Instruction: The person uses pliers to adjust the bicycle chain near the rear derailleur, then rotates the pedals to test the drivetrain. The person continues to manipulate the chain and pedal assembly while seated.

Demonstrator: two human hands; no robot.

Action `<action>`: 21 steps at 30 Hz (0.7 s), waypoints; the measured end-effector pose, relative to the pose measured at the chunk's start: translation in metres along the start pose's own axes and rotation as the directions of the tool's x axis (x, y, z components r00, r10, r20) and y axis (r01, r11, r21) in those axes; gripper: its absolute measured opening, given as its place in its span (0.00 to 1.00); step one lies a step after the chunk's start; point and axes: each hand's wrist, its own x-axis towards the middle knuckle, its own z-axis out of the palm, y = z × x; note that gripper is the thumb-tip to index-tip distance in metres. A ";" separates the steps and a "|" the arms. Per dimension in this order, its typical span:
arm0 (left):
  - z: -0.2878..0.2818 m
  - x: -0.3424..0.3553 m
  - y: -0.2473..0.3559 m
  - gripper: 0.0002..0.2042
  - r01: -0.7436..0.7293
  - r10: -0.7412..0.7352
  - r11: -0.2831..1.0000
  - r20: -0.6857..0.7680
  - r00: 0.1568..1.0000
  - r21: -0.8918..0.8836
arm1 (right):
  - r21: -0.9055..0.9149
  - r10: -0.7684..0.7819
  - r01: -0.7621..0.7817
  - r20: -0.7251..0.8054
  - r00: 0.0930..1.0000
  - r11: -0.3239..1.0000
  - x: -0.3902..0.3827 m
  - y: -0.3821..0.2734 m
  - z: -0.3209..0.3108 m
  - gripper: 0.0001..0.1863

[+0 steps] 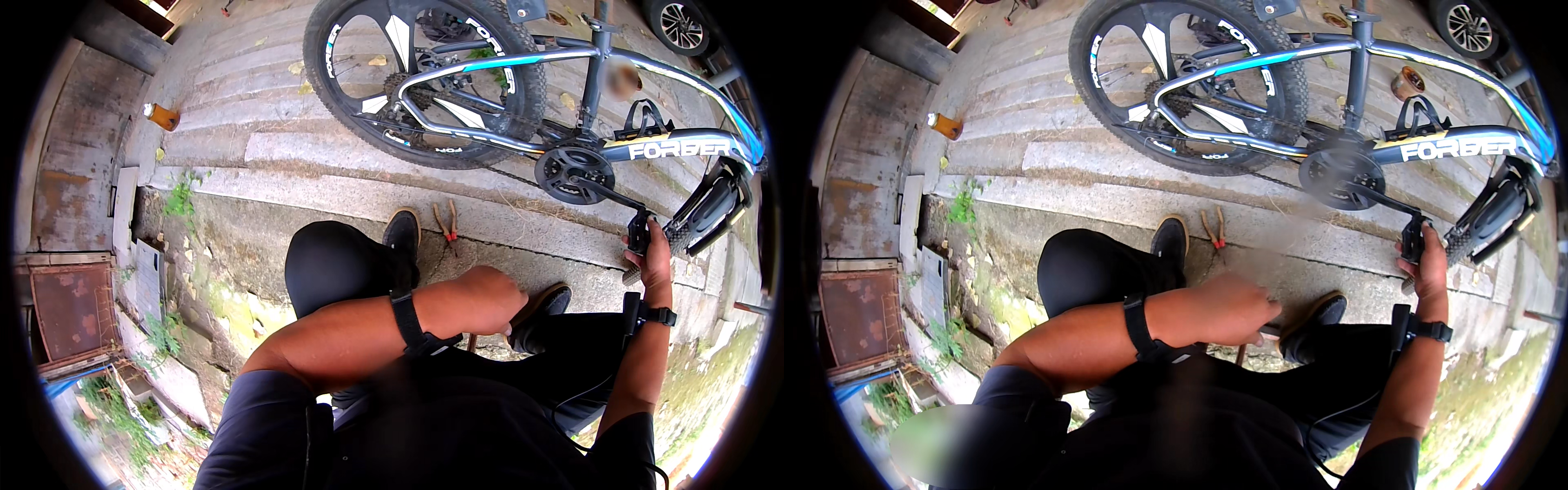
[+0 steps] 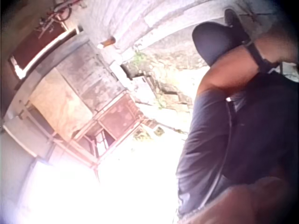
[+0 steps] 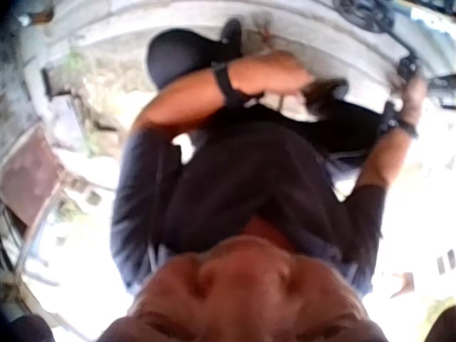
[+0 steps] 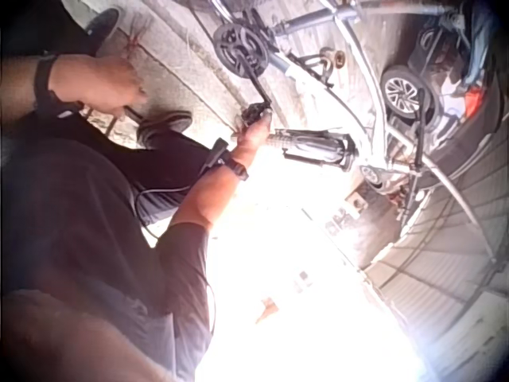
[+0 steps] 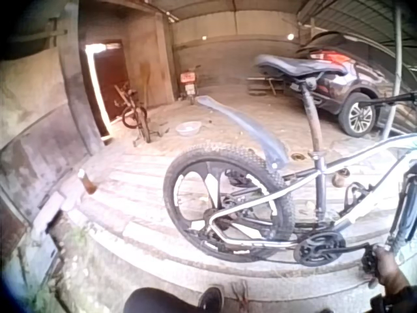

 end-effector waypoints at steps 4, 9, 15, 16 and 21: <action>0.000 0.001 0.003 0.19 0.005 -0.005 1.000 -0.002 1.000 -0.026 | -0.015 -0.013 0.013 -0.008 1.000 1.000 0.000 0.000 0.002 0.22; -0.005 0.005 0.008 0.19 0.018 -0.016 0.998 0.034 0.999 -0.054 | -0.019 0.000 0.000 0.002 1.000 1.000 0.002 0.003 0.001 0.21; 0.002 0.014 0.006 0.19 0.010 -0.009 0.999 0.032 0.999 -0.053 | -0.016 -0.009 0.010 0.043 0.999 1.000 0.004 0.003 -0.003 0.19; 0.001 0.014 0.006 0.19 0.005 -0.003 0.999 0.037 0.999 -0.052 | -0.004 -0.004 0.005 0.060 0.998 1.000 0.007 0.005 -0.004 0.19; -0.003 0.015 0.009 0.18 0.013 -0.010 0.999 0.072 0.997 -0.043 | 0.003 0.046 -0.047 0.090 0.995 0.999 0.012 0.007 -0.006 0.18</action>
